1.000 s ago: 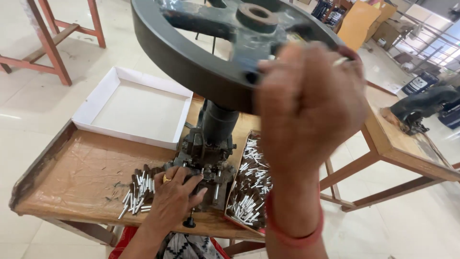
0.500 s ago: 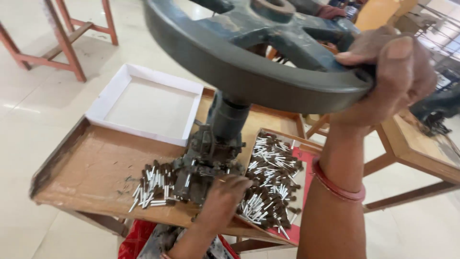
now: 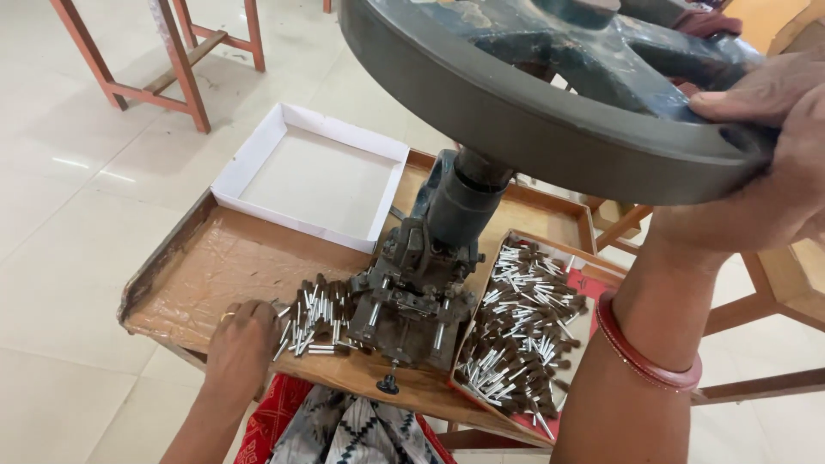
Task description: Operating a manual wheel-driven press machine to assemble small brushes or swabs.
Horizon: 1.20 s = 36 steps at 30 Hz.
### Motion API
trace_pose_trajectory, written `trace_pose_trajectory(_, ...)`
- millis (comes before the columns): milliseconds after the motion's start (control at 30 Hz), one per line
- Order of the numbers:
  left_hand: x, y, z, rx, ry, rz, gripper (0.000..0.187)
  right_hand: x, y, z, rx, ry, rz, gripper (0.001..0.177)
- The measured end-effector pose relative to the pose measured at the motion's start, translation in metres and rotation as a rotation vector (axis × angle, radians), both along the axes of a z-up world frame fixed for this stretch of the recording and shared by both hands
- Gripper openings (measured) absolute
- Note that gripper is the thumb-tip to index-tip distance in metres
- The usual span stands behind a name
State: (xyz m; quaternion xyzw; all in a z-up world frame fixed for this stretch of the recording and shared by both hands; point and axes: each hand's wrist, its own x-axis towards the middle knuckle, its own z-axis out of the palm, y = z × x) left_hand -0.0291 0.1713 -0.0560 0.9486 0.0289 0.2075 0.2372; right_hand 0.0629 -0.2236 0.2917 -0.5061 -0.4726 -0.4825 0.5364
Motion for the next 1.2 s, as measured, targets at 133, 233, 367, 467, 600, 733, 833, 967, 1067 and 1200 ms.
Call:
trace_pose_trajectory(133, 0.01, 0.0, 0.011, 0.154, 0.047, 0.039, 0.017, -0.007, 0.015, -0.002, -0.014, -0.054, -0.052, 0.037)
trace_pose_trajectory(233, 0.012, -0.045, 0.041, -0.117, -0.008, -0.025, 0.018, -0.007, 0.013, -0.001, -0.018, -0.097, -0.12, 0.038)
trace_pose_trajectory(367, 0.015, -0.127, 0.052, -0.378, -0.041, -0.229, 0.014, -0.015, 0.019, -0.003, -0.022, -0.076, -0.157, 0.043)
trace_pose_trajectory(467, 0.027, -0.16, 0.044, -0.221, -0.198, -0.295, 0.015, -0.024, 0.025, -0.003, -0.028, -0.033, -0.227, 0.047)
trace_pose_trajectory(600, 0.039, -0.167, 0.037, -0.124, -0.248, -0.318, 0.017, -0.028, 0.024, -0.001, -0.044, -0.032, -0.264, 0.048)
trace_pose_trajectory(733, 0.032, -0.155, 0.06, -0.165, -0.105, -0.36, 0.052, -0.029, 0.022, -0.002, -0.054, -0.004, -0.251, 0.048)
trace_pose_trajectory(833, 0.024, -0.143, 0.072, 0.011, -0.061, -0.373, 0.071, -0.025, 0.022, -0.001, -0.056, -0.026, -0.239, 0.047)
trace_pose_trajectory(967, 0.022, -0.136, 0.053, 0.188, -0.209, -0.414, 0.064, -0.02, 0.023, 0.0, -0.045, -0.064, -0.211, 0.046)
trace_pose_trajectory(1067, 0.015, -0.135, 0.054, 0.198, -0.16, -0.389, 0.064, -0.039, 0.025, -0.005, -0.064, -0.009, -0.296, 0.049)
trace_pose_trajectory(1200, 0.013, -0.137, 0.061, 0.128, -0.137, -0.401, 0.06, -0.061, 0.078, 0.0, -0.071, 0.051, -0.514, 0.044)
